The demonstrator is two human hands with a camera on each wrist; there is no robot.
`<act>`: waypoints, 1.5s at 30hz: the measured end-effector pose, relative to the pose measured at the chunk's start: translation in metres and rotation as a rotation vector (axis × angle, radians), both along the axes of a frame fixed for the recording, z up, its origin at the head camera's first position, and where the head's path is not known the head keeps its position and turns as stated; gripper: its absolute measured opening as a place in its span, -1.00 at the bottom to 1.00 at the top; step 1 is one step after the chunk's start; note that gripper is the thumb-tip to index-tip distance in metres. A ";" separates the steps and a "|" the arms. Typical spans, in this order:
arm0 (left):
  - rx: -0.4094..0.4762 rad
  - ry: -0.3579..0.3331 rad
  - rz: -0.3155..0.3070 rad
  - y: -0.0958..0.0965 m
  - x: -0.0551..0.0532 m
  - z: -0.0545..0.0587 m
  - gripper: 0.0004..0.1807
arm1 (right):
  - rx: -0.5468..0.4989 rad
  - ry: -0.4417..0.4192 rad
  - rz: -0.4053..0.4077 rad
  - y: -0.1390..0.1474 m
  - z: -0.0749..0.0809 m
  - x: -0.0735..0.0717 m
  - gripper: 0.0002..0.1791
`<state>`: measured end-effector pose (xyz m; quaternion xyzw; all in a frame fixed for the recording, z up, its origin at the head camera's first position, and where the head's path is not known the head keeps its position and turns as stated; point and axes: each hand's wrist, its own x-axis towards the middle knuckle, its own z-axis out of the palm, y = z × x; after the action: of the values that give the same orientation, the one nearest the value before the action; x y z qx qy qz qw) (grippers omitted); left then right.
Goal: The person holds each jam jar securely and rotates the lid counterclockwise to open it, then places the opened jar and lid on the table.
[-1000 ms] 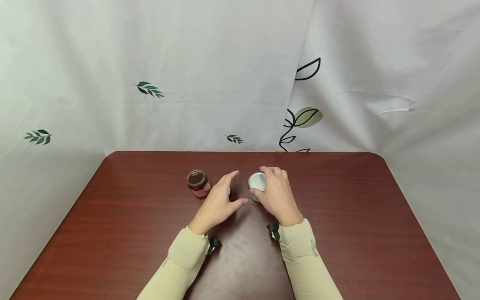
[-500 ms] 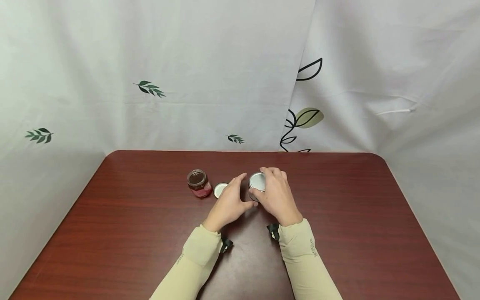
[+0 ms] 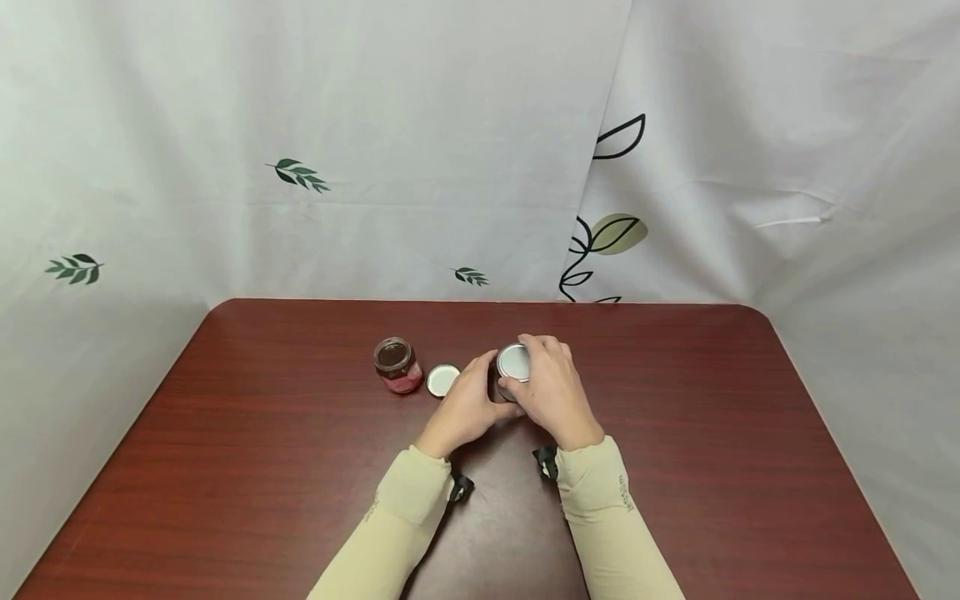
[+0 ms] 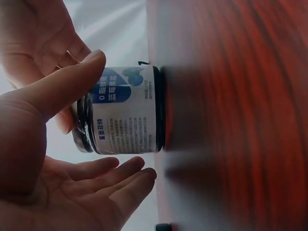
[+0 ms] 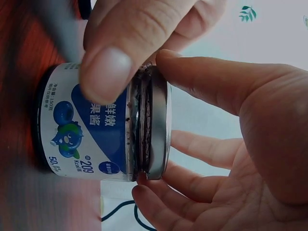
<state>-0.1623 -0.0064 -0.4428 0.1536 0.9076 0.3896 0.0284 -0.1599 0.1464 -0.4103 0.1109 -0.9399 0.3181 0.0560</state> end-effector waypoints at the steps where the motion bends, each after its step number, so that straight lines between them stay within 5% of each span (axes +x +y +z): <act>1: 0.004 0.002 -0.001 0.001 0.000 0.000 0.01 | -0.002 -0.001 0.002 0.000 0.000 0.000 -0.29; 28: -0.085 -0.044 0.015 0.007 -0.016 0.001 -0.13 | 0.011 -0.028 -0.003 -0.002 -0.001 -0.002 -0.26; 45: -0.122 -0.035 0.023 0.008 -0.017 0.003 -0.26 | 0.009 -0.052 -0.011 -0.002 -0.002 -0.001 -0.25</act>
<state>-0.1792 0.0014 -0.4398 0.1343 0.9307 0.3367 0.0491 -0.1604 0.1440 -0.4119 0.0974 -0.9431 0.3163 0.0328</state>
